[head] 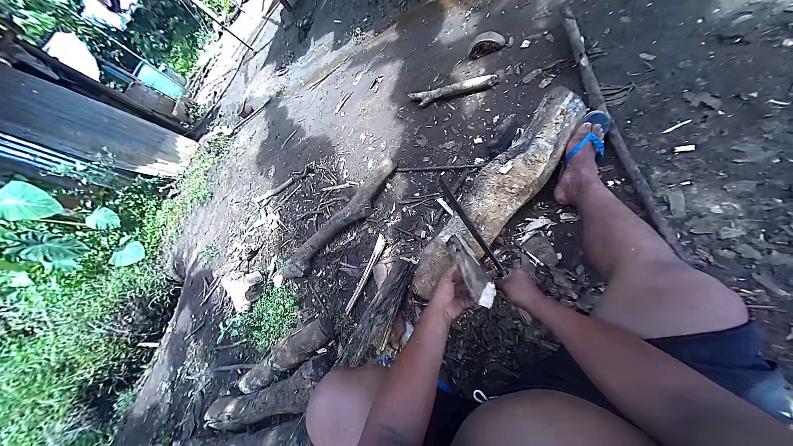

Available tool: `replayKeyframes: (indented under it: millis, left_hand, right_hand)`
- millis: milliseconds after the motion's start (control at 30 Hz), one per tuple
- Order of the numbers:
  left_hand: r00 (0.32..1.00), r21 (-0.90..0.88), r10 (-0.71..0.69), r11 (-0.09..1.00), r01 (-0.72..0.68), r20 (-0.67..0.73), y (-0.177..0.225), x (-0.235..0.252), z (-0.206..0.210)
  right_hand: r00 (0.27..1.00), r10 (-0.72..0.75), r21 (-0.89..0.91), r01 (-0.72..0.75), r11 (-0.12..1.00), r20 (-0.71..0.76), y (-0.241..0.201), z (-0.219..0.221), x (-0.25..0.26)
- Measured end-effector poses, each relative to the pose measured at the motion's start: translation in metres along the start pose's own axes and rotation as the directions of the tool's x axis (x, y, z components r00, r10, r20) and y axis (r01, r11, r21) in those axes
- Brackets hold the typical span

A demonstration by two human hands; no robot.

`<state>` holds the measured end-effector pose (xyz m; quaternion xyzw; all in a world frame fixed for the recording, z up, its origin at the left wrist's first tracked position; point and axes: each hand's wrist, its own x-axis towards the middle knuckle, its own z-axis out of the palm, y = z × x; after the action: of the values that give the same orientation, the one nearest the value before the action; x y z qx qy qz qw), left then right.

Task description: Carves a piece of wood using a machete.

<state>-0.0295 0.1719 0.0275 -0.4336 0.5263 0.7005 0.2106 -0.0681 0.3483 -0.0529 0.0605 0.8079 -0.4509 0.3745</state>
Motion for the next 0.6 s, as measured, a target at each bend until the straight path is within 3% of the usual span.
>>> replayKeyframes:
  millis: [133, 267, 433, 533, 600]
  left_hand:
    - [0.991, 0.022, 0.058, 0.998, -0.062, 0.124, -0.025, 0.024, 0.034]
    - [0.972, 0.020, 0.228, 0.973, -0.229, 0.063, -0.001, 0.017, 0.026]
    - [0.817, -0.113, 0.576, 0.811, -0.575, -0.022, 0.059, -0.007, 0.006]
    - [0.763, -0.159, 0.622, 0.747, -0.646, -0.177, 0.079, -0.005, 0.000]
    - [0.744, -0.159, 0.639, 0.728, -0.667, -0.196, 0.080, 0.004, -0.005]
  right_hand:
    - [0.987, -0.161, -0.198, 0.160, 0.967, 0.011, 0.013, -0.014, 0.002]
    - [0.998, -0.061, -0.194, 0.063, 0.979, 0.017, 0.003, -0.023, -0.001]
    - [1.000, 0.006, -0.059, -0.005, 0.998, 0.016, 0.000, -0.025, -0.001]
    - [1.000, 0.018, -0.064, -0.017, 0.998, 0.017, -0.001, -0.024, -0.001]
    - [1.000, 0.019, -0.051, -0.018, 0.999, 0.022, 0.000, -0.024, -0.001]
